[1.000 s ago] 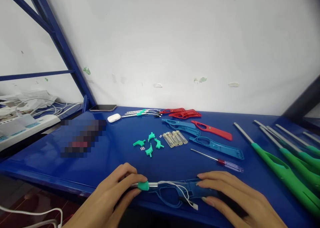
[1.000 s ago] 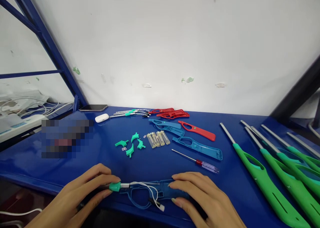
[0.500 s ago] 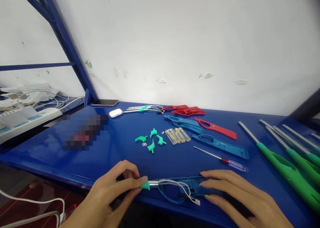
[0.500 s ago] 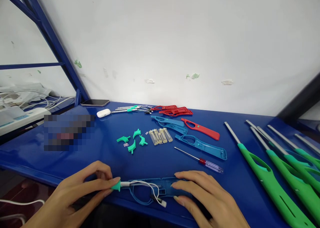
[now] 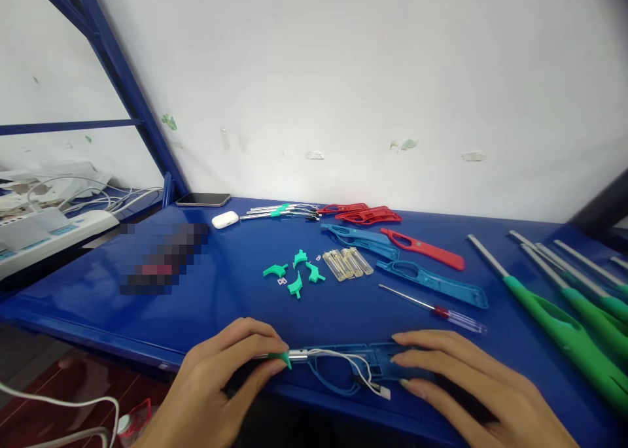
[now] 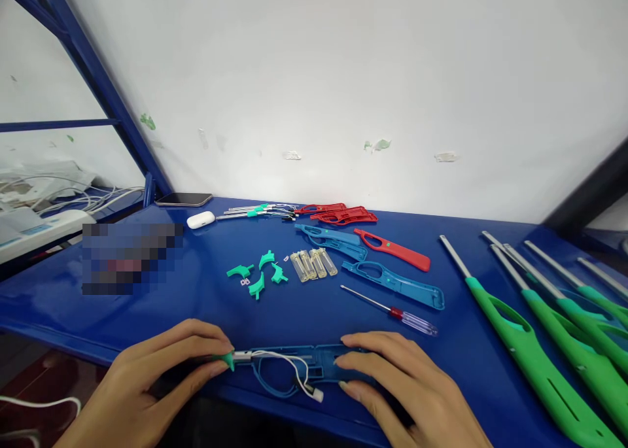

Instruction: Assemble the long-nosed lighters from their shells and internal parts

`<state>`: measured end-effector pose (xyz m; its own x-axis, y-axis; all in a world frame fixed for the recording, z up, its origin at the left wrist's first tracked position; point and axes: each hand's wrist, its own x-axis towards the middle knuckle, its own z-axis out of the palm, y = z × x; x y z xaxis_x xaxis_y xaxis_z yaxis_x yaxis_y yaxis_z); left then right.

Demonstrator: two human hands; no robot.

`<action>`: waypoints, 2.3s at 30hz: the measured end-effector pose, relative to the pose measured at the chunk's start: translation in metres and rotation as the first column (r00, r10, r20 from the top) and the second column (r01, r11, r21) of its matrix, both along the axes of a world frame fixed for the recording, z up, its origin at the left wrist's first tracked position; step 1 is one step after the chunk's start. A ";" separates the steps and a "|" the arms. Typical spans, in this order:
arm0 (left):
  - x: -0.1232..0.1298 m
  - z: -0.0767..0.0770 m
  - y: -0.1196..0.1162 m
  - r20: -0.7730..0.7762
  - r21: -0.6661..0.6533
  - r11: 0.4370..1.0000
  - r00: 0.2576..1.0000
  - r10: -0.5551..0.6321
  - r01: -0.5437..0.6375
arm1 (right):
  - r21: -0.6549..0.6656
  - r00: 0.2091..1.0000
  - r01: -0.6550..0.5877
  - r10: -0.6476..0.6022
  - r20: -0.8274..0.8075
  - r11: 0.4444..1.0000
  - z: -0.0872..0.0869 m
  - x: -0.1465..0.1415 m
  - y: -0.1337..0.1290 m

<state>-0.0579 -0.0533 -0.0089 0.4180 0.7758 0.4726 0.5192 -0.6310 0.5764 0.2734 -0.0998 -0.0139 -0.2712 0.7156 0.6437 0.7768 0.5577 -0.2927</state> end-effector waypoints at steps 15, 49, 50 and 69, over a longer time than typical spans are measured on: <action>-0.004 0.001 -0.006 -0.177 0.046 0.997 0.983 -0.055 0.064 | -0.029 1.000 -0.004 0.003 -0.010 1.000 -0.002 -0.002 0.001; -0.010 -0.004 -0.001 -0.291 0.145 0.968 0.944 -0.157 0.206 | -0.069 0.999 0.001 -0.004 -0.052 0.998 -0.001 0.000 -0.003; -0.011 -0.004 0.000 -0.293 0.151 0.964 0.941 -0.169 0.221 | -0.072 0.999 0.000 -0.003 -0.051 0.997 -0.002 0.000 -0.003; 0.025 0.019 -0.009 -0.221 0.258 0.965 0.975 0.001 0.057 | -0.088 0.999 0.016 -0.019 -0.032 0.996 0.005 -0.004 -0.001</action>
